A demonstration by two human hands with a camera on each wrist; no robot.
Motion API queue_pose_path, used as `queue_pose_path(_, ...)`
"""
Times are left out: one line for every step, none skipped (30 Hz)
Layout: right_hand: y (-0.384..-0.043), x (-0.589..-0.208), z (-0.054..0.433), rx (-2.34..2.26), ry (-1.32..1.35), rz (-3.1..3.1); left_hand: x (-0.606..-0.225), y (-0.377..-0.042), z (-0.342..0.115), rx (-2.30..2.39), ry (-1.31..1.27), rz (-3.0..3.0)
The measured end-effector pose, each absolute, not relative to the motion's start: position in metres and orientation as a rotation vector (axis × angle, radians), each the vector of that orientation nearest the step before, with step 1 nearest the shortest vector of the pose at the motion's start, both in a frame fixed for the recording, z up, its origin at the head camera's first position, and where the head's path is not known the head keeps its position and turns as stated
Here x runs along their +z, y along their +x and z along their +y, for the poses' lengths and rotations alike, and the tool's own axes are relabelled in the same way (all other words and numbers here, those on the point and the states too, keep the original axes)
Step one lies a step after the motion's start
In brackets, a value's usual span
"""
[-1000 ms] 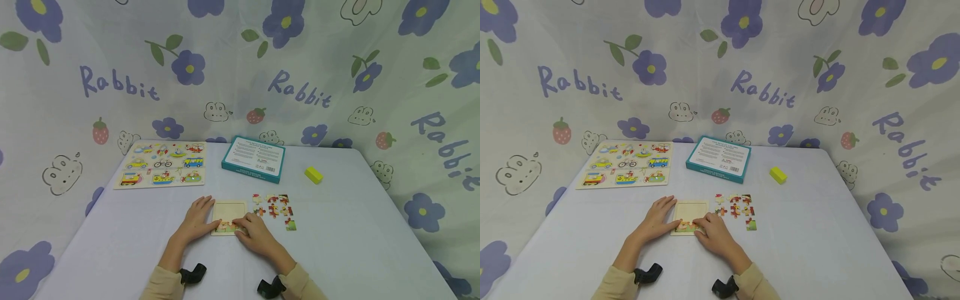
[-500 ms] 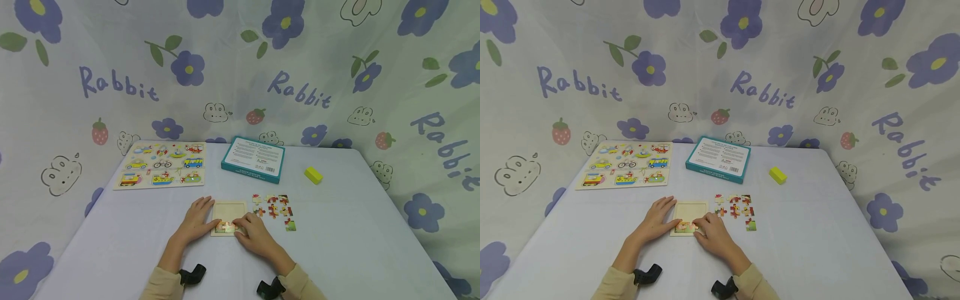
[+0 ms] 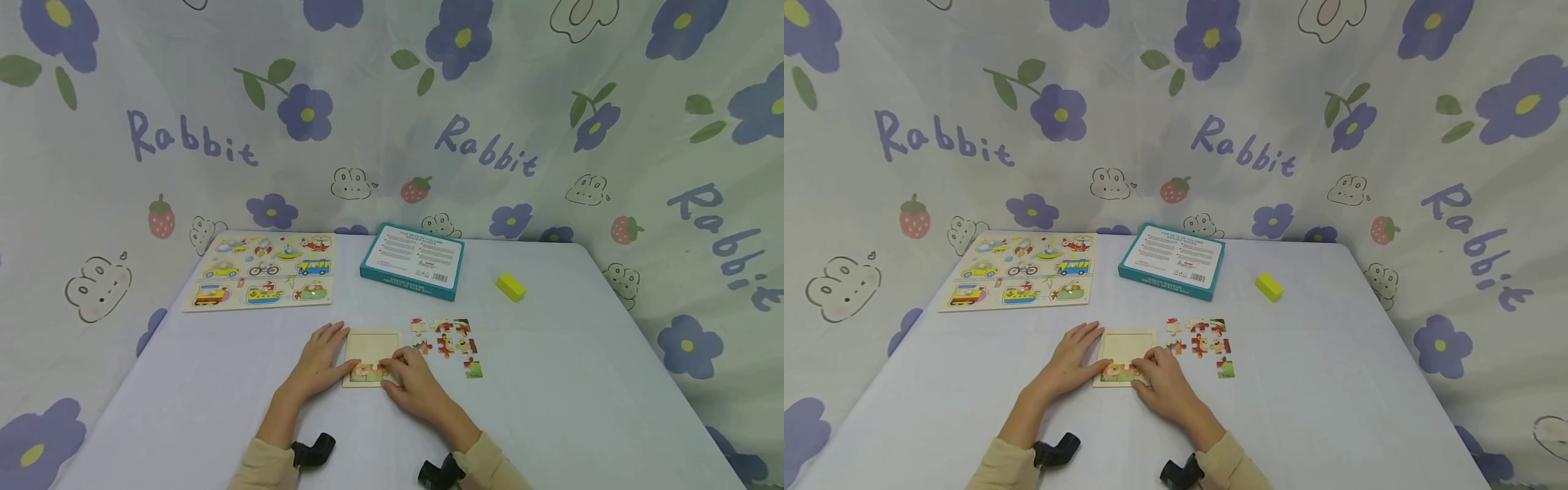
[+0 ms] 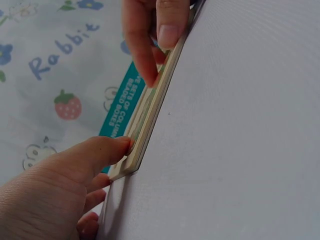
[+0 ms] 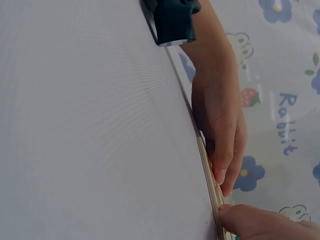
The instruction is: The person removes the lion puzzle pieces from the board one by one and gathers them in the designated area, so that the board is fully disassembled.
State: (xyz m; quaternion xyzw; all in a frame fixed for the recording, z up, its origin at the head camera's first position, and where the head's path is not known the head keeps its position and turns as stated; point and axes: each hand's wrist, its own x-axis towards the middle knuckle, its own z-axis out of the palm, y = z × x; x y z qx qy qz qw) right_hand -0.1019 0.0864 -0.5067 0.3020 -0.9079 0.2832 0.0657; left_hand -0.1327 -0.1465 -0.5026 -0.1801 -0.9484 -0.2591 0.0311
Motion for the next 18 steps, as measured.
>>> queue_pose_path(-0.1017, -0.5058, 0.0860, 0.847, 0.912, -2.740, -0.5026, -0.1326, -0.1466, -0.795, -0.555, -2.923)
queue_pose_path(-0.1017, -0.5057, 0.0857, 0.842, 0.914, -2.740, -0.5027, -0.1327, -0.1467, -0.793, -0.554, -2.925)
queue_pose_path(-0.1018, -0.5056, 0.0855, 0.839, 0.914, -2.740, -0.5028, -0.1327, -0.1467, -0.792, -0.553, -2.926)
queue_pose_path(-0.1018, -0.5057, 0.0854, 0.839, 0.915, -2.739, -0.5027, -0.1327, -0.1467, -0.793, -0.552, -2.928)
queue_pose_path(-0.1020, -0.5058, 0.0854, 0.839, 0.916, -2.738, -0.5026, -0.1326, -0.1467, -0.796, -0.549, -2.930)
queue_pose_path(-0.1021, -0.5061, 0.0855, 0.838, 0.917, -2.737, -0.5025, -0.1325, -0.1467, -0.798, -0.548, -2.932)
queue_pose_path(-0.1023, -0.5064, 0.0856, 0.838, 0.919, -2.734, -0.5024, -0.1324, -0.1466, -0.802, -0.545, -2.933)
queue_pose_path(-0.1024, -0.5071, 0.0858, 0.840, 0.920, -2.731, -0.5022, -0.1324, -0.1465, -0.807, -0.544, -2.932)
queue_pose_path(-0.1026, -0.5075, 0.0860, 0.842, 0.918, -2.730, -0.5020, -0.1323, -0.1465, -0.808, -0.543, -2.933)
queue_pose_path(-0.1027, -0.5075, 0.0861, 0.853, 0.919, -2.725, -0.5018, -0.1322, -0.1464, -0.812, -0.542, -2.934)
queue_pose_path(-0.1029, -0.5076, 0.0863, 0.864, 0.919, -2.721, -0.5016, -0.1322, -0.1463, -0.813, -0.540, -2.935)
queue_pose_path(-0.1030, -0.5078, 0.0863, 0.877, 0.917, -2.717, -0.5015, -0.1321, -0.1462, -0.812, -0.540, -2.937)
queue_pose_path(-0.1031, -0.5077, 0.0863, 0.893, 0.914, -2.715, -0.5014, -0.1321, -0.1462, -0.812, -0.539, -2.940)
queue_pose_path(-0.1032, -0.5078, 0.0863, 0.908, 0.910, -2.717, -0.5014, -0.1321, -0.1462, -0.811, -0.540, -2.943)
queue_pose_path(-0.1032, -0.5075, 0.0861, 0.924, 0.905, -2.722, -0.5015, -0.1322, -0.1462, -0.809, -0.539, -2.946)
queue_pose_path(-0.1036, -0.5082, 0.0860, 0.944, 0.905, -2.721, -0.5015, -0.1321, -0.1462, -0.811, -0.539, -2.948)
queue_pose_path(-0.1037, -0.5086, 0.0858, 0.961, 0.900, -2.725, -0.5016, -0.1321, -0.1463, -0.813, -0.538, -2.950)
queue_pose_path(-0.1037, -0.5088, 0.0857, 0.983, 0.894, -2.724, -0.5017, -0.1320, -0.1464, -0.814, -0.537, -2.951)
